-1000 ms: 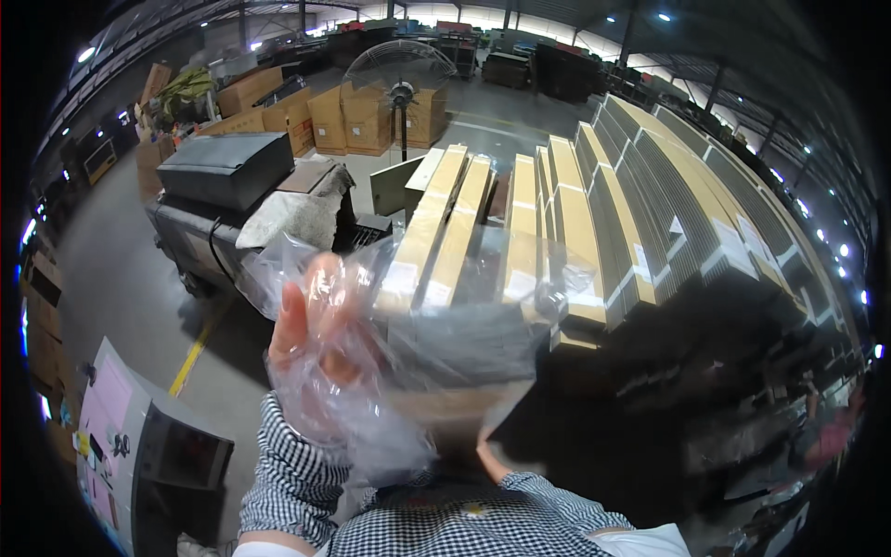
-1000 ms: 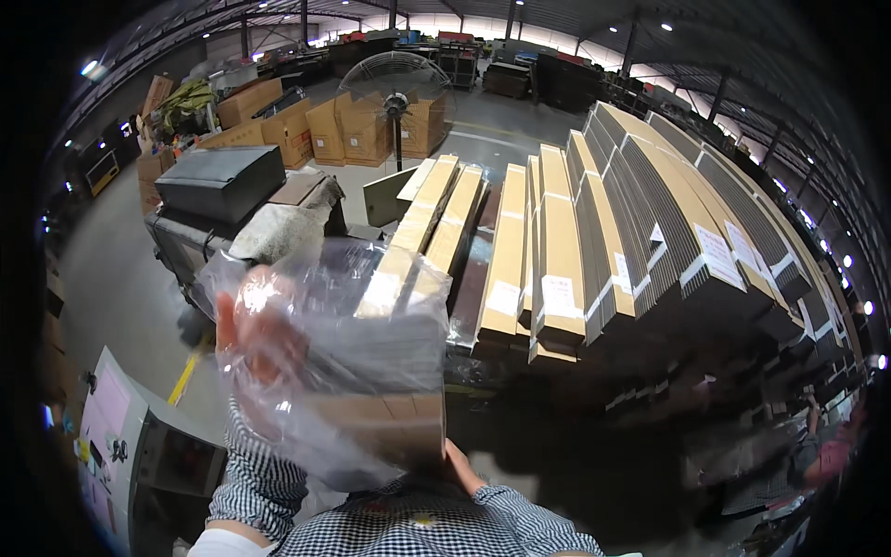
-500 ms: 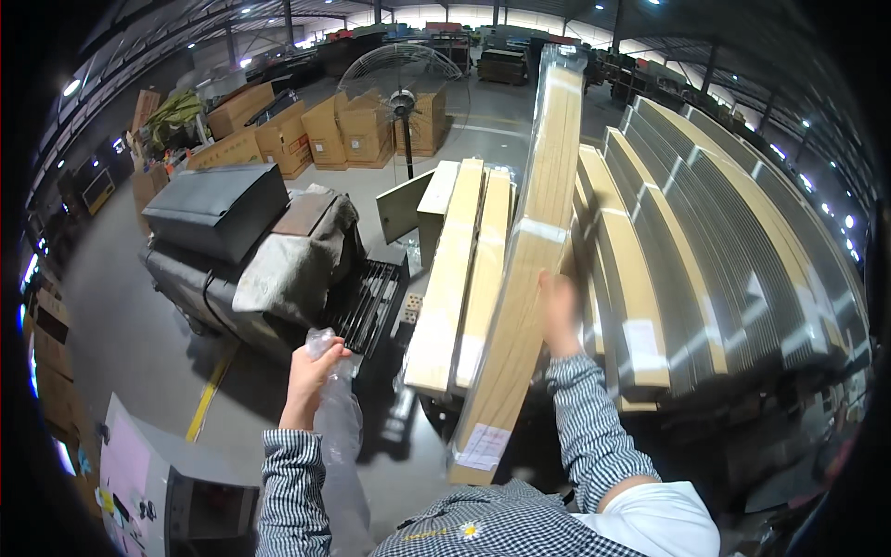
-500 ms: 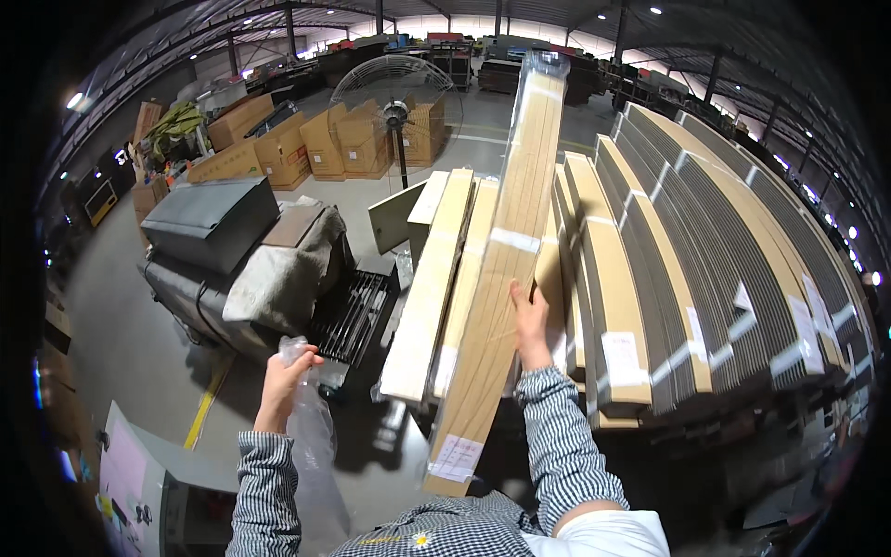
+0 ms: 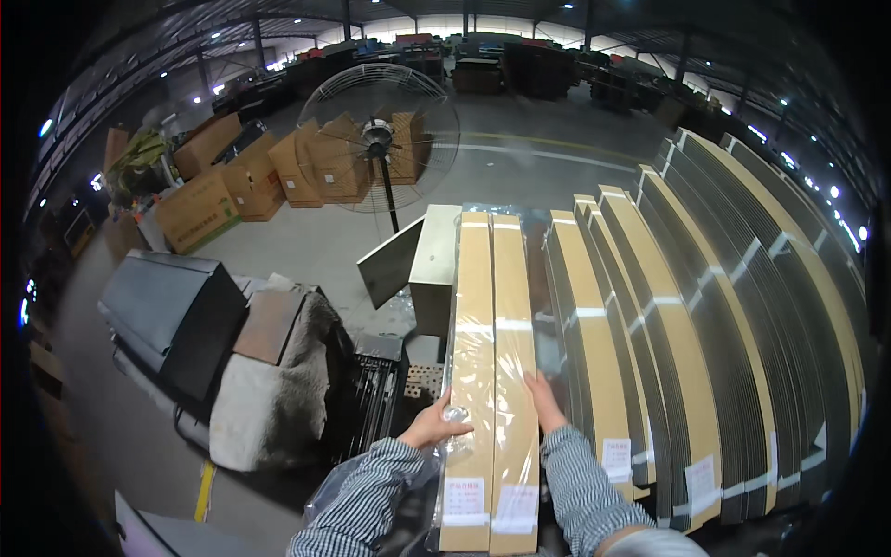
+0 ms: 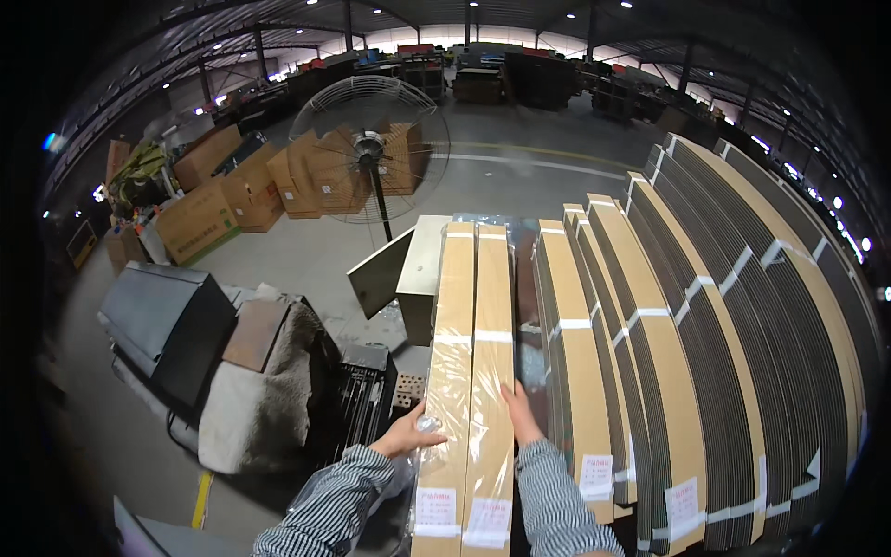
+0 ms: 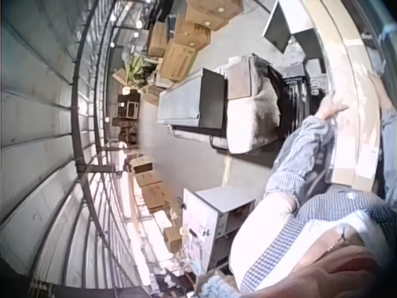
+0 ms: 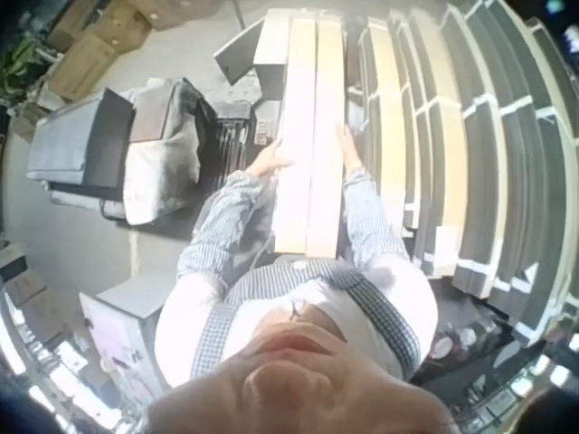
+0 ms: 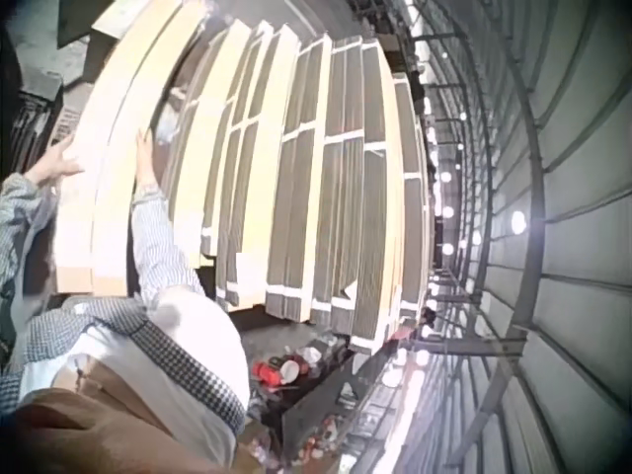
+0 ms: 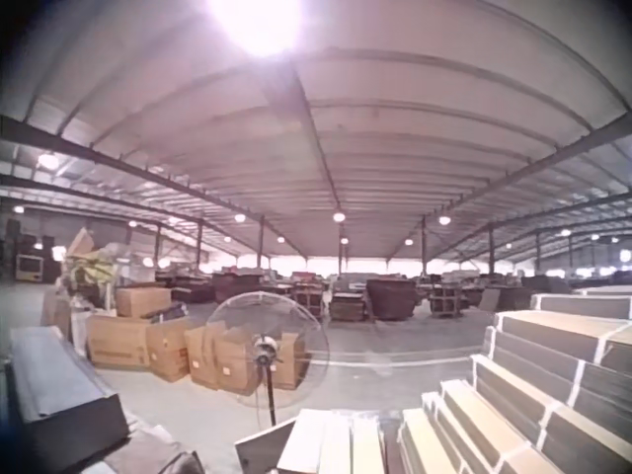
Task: The recorder is organizing and stacking long, thin rectangular packaged materials in a warehouse or manufacturing environment.
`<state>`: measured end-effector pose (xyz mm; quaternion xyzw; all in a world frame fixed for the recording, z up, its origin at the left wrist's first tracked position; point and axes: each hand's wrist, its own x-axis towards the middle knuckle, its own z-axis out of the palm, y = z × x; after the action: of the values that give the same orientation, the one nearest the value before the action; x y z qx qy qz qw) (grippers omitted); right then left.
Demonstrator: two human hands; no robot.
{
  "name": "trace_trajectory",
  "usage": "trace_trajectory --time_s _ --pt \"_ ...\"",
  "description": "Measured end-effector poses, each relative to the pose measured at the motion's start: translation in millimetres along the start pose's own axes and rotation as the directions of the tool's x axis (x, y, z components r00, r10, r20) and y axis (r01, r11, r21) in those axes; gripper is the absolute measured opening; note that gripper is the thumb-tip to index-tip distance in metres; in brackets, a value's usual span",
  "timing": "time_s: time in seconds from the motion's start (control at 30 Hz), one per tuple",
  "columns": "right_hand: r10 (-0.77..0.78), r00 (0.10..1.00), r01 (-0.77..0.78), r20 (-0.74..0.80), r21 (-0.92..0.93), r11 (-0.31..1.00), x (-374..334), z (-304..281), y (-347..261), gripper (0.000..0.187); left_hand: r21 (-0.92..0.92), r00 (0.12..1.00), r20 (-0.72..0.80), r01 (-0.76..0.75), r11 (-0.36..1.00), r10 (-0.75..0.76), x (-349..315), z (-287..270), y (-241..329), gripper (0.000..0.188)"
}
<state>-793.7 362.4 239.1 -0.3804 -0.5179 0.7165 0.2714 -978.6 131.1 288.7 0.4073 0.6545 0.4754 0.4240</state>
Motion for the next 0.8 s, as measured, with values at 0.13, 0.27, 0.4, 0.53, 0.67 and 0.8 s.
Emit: trace_trajectory --time_s 0.13,0.27,0.4,0.53,0.67,0.8 --pt "0.082 0.995 -0.092 0.064 0.187 0.978 -30 36 -35 0.059 0.086 0.997 0.072 -0.001 0.996 -0.005 21 -35 -4 0.103" --pt "0.073 0.997 -0.072 -0.026 0.062 0.996 -7 25 -20 0.07 0.03 0.998 0.059 0.001 1.0 -0.003 39 -41 -8 0.094" --pt "0.18 0.964 -0.141 -0.197 0.196 0.97 -11 49 -32 0.078 -0.406 0.991 0.05 0.135 0.904 -0.126 10 -60 -49 0.083" --pt "0.411 0.912 -0.394 -0.01 0.261 0.881 -6 35 -12 0.078 -0.412 0.905 0.327 0.395 0.821 -0.272 -26 -20 -77 0.095" --pt "0.363 0.932 -0.362 -0.002 0.058 0.93 39 28 2 0.075 -0.436 0.899 0.332 0.414 0.799 -0.285 -13 -14 -61 0.099" --pt "0.33 0.943 -0.326 0.036 -0.092 0.941 62 26 7 0.072 -0.522 0.935 0.269 0.342 0.781 -0.23 14 -25 -63 0.1"
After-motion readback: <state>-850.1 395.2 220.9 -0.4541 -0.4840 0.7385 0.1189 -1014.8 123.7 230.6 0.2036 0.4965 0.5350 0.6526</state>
